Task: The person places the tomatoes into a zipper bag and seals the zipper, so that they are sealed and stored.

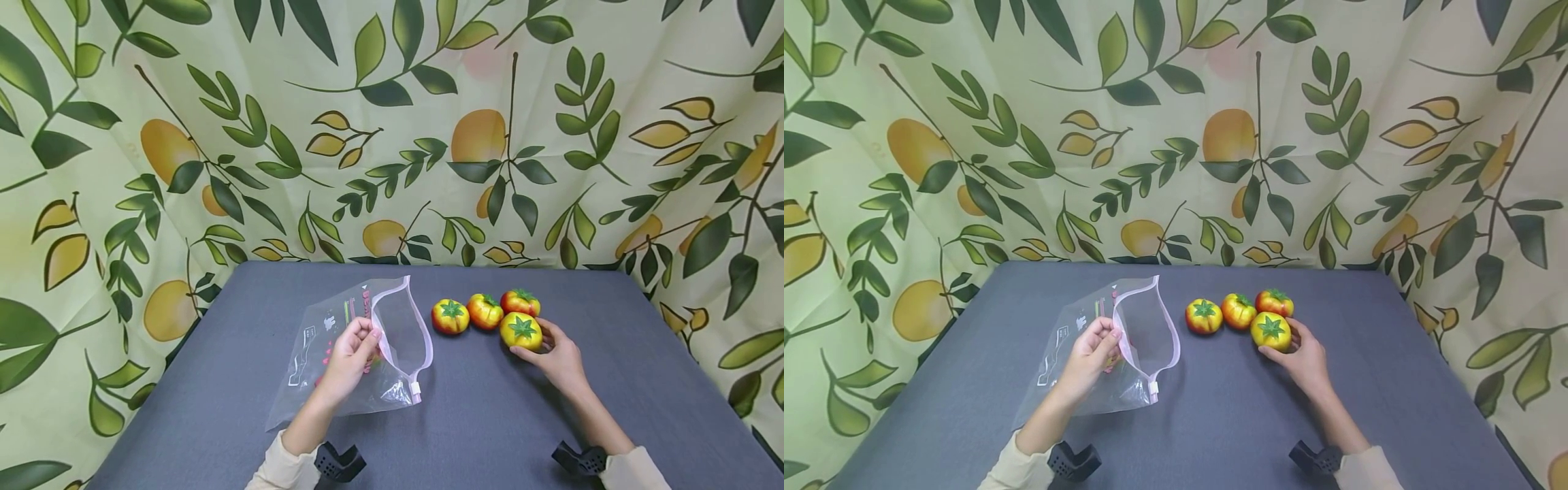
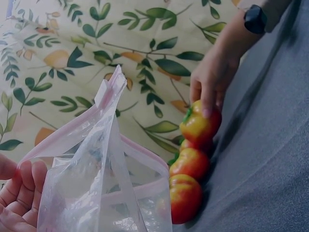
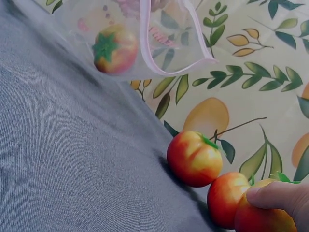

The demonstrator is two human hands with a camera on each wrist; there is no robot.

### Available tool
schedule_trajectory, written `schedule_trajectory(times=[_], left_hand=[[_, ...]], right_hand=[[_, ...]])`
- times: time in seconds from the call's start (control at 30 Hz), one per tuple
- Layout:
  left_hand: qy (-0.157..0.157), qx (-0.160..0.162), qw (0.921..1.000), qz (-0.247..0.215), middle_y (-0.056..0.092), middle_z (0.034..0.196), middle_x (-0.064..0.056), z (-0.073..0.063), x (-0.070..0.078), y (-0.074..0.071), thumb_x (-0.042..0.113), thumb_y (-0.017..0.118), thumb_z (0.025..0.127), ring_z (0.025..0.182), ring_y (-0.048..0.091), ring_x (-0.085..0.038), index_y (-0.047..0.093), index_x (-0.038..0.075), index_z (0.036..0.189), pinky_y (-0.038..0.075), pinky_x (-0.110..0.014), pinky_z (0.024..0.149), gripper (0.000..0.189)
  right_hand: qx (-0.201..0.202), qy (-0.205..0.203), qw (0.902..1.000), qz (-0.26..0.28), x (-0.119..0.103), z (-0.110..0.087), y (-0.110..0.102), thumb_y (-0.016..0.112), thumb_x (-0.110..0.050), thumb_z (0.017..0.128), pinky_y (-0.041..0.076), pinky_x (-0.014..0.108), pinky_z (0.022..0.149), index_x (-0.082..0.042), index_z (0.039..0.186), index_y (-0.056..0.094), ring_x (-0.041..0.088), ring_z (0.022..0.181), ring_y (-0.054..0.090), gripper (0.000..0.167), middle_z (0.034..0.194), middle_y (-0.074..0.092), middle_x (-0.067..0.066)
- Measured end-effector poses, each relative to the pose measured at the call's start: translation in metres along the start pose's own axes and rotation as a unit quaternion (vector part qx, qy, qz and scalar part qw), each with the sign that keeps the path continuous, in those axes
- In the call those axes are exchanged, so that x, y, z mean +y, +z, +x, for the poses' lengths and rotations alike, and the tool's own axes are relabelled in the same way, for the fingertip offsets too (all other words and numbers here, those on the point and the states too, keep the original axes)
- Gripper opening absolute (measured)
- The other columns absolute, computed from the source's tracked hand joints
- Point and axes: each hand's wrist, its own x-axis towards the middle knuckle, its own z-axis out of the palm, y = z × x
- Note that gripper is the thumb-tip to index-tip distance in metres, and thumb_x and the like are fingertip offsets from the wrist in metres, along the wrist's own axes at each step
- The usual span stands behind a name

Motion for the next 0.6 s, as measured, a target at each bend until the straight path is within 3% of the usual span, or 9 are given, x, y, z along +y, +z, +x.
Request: schedule_trajectory(times=[0.6], left_hand=[[-0.014, 0.003, 0.9999, 0.004, 0.043, 0.066, 0.010, 0.000, 0.000, -0.001, 0.003, 0.043, 0.098, 0.052, 0.035, 0.000, 0.040, -0.015, 0.101, 0.030, -0.014, 0.046, 0.018]], right_hand=[[-0.003, -0.014, 0.9999, 0.001, -0.015, -0.003, 0.000, 0.079, -0.026, 0.079, 0.044, 0.053, 0.102, 0.007, 0.140, 0.038, 0.043, 0.120, 0.053, 0.081, 0.135, 0.049, 0.032]])
